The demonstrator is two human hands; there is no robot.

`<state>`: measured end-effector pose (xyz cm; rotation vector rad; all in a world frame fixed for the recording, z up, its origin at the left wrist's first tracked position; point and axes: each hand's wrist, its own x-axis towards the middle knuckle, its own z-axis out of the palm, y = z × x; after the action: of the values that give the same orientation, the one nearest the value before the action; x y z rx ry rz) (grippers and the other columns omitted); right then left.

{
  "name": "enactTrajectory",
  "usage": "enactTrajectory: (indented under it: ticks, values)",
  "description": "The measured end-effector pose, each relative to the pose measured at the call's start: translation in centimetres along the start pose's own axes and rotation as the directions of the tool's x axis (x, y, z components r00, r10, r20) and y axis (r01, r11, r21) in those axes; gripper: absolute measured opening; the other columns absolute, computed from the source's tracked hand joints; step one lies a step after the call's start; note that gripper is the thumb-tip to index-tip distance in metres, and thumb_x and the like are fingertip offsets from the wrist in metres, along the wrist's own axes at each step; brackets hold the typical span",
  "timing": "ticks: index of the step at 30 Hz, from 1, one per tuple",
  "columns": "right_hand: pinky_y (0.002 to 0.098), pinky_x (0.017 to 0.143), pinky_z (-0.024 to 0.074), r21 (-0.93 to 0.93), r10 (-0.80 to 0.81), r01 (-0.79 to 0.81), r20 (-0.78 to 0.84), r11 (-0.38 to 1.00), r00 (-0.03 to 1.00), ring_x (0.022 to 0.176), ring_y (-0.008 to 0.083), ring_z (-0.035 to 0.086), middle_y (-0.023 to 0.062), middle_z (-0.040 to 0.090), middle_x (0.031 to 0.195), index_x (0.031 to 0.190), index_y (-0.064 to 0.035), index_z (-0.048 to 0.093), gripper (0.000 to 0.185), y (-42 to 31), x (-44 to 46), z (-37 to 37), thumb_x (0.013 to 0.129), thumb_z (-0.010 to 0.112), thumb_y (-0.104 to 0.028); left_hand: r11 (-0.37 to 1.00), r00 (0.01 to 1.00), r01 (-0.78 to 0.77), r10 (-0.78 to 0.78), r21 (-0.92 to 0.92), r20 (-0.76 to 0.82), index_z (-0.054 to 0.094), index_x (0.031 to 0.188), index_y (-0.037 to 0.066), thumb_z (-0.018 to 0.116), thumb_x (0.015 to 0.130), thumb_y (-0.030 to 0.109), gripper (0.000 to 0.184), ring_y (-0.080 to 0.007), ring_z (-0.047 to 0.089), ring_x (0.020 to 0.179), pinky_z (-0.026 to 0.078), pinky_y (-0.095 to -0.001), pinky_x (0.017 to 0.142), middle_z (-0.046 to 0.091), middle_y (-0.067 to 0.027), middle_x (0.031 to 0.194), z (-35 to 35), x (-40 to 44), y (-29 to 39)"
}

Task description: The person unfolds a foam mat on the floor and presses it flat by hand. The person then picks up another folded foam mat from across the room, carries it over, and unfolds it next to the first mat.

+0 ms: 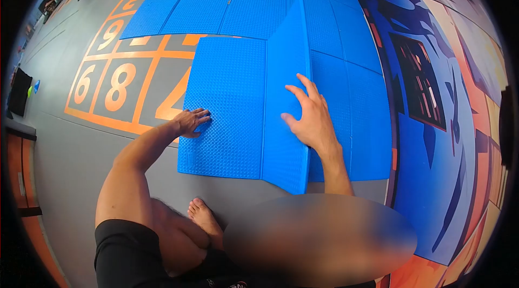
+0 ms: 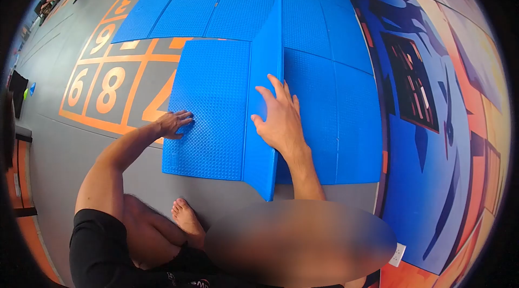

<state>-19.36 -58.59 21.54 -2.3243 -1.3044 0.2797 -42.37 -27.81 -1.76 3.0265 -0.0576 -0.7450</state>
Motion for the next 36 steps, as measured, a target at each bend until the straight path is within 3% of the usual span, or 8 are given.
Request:
enactTrajectory:
  ticks: [8,11,16,20,22,25,31,36]
  values:
    - [0.0615,0.116,0.025,0.015,-0.067,0.067,-0.007,0.998,0.998,0.146,0.0437,0.025,0.0147,0.027,0.159,0.137,-0.0068,0.054,0.06,-0.8,0.7,2.3,0.082,0.074,-0.018,0.961,0.964,0.259,-0.263,0.095,0.04,0.026,0.153,0.009,0.062,0.089,0.051,0.085,-0.0337,0.042,0.136,0.043,-0.0544,0.103,0.03,-0.0111,0.158,2.8,-4.7,-2.7]
    - [0.0591,0.116,0.0268,0.112,-0.136,0.136,-0.01,0.984,0.991,0.145,0.0469,0.026,0.0195,0.024,0.16,0.14,-0.0056,0.051,0.061,-1.2,1.0,3.5,0.082,0.071,-0.014,0.913,0.915,0.371,-0.391,0.172,0.103,0.02,0.156,0.01,0.056,0.091,0.056,0.088,-0.0361,0.045,0.133,0.041,-0.0546,0.104,0.029,-0.0119,0.159,2.5,-6.4,-3.1]
    - [0.0541,0.116,0.0292,0.301,-0.223,0.284,-0.22,0.91,0.95,0.142,0.0484,0.029,0.0283,0.02,0.159,0.145,0.0017,0.04,0.065,-2.2,1.3,7.2,0.082,0.059,-0.001,0.828,0.822,0.535,-0.556,0.166,0.126,0.017,0.158,0.012,0.047,0.097,0.056,0.08,-0.0347,0.036,0.143,0.035,-0.057,0.107,0.033,-0.0136,0.158,3.8,-8.0,-5.3]
    - [0.0537,0.112,0.0339,0.292,-0.219,0.291,-0.254,0.911,0.942,0.141,0.0469,0.033,0.0298,0.022,0.157,0.145,0.0064,0.036,0.067,-3.0,2.1,8.9,0.08,0.051,0.005,0.866,0.86,0.5,-0.495,-0.006,0.126,0.025,0.153,0.01,0.053,0.099,0.039,0.068,-0.034,0.027,0.147,0.033,-0.0583,0.111,0.025,-0.0143,0.161,2.2,-7.8,-3.7]
    - [0.0529,0.109,0.0375,0.117,-0.237,0.269,-0.232,0.956,0.943,0.139,0.0468,0.036,0.0306,0.024,0.156,0.144,0.0077,0.036,0.068,-3.4,2.3,9.3,0.078,0.05,0.005,0.975,0.973,0.22,-0.22,-0.004,-0.076,0.029,0.152,0.01,0.06,0.094,0.032,0.069,-0.0346,0.023,0.149,0.031,-0.059,0.113,0.023,-0.0146,0.161,3.1,-7.2,-2.4]
    - [0.0519,0.104,0.0411,-0.039,-0.242,0.239,-0.223,0.97,0.944,0.136,0.0462,0.041,0.0301,0.027,0.156,0.143,0.0088,0.038,0.067,-4.2,2.6,9.7,0.077,0.05,0.005,0.997,0.999,-0.008,0.004,-0.076,-0.051,0.026,0.153,0.013,0.054,0.097,0.031,0.066,-0.0321,0.02,0.15,0.031,-0.0588,0.115,0.021,-0.01,0.163,3.0,-6.6,0.6]
    - [0.0499,0.097,0.0476,0.118,-0.181,0.206,-0.196,0.971,0.964,0.128,0.043,0.05,0.0283,0.028,0.156,0.138,0.0103,0.044,0.063,-4.1,2.4,10.1,0.076,0.05,0.005,0.961,0.964,0.26,-0.253,-0.088,0.085,0.024,0.154,0.009,0.052,0.098,0.04,0.07,-0.0338,0.02,0.149,0.034,-0.0581,0.112,0.021,-0.0087,0.163,1.4,-6.9,0.7]
    - [0.049,0.094,0.0507,0.16,-0.149,0.169,-0.131,0.973,0.98,0.125,0.0423,0.053,0.03,0.026,0.156,0.137,0.0109,0.044,0.06,-3.8,2.0,10.9,0.078,0.051,0.004,0.923,0.928,0.372,-0.366,-0.097,0.075,0.025,0.154,0.009,0.053,0.096,0.047,0.075,-0.0396,0.035,0.14,0.044,-0.0572,0.102,0.027,-0.0106,0.16,2.8,-7.6,0.4]
